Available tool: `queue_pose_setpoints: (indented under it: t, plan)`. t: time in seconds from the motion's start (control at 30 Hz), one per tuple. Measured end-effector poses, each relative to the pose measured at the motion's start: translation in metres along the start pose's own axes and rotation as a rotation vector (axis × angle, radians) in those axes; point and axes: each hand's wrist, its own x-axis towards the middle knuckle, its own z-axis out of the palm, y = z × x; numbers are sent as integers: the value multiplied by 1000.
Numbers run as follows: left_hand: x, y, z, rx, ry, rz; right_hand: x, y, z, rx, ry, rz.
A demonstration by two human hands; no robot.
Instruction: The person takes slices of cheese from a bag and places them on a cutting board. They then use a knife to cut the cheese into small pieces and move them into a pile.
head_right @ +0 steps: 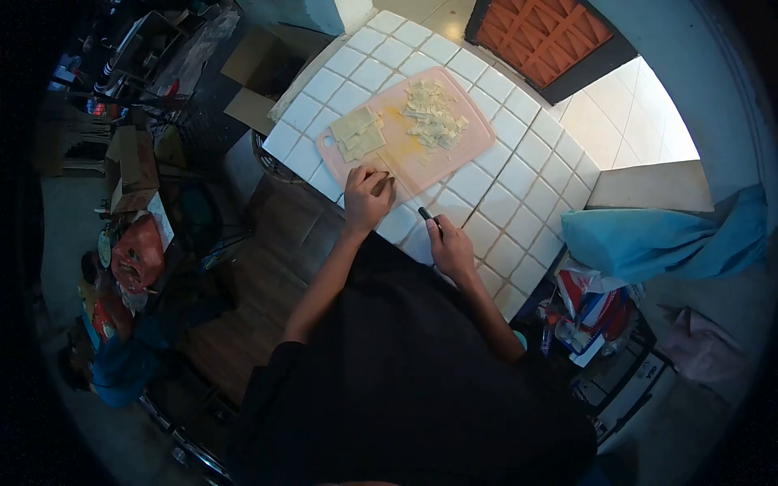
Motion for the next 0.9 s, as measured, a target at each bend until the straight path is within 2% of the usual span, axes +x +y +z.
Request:
queue_pose_setpoints:
  t: [0.03,0.13,0.43,0.67,0.9]
  plan:
    - [0,-1,1,-3,7,-5,-1,-3,-1,-11,-46,34]
    - [-1,-2,2,-9,6,-18,-2,3,5,-75,9,-43]
    - [-1,-2,3,-13,31,4,7,-19,6,-262,-38,-43]
    - [-3,-1,2,-8,33,-10,-11,-10,-6,-246,-88,10]
    - [-9,-5,0,0,26,-3,0,-5,1,-209,29,-50]
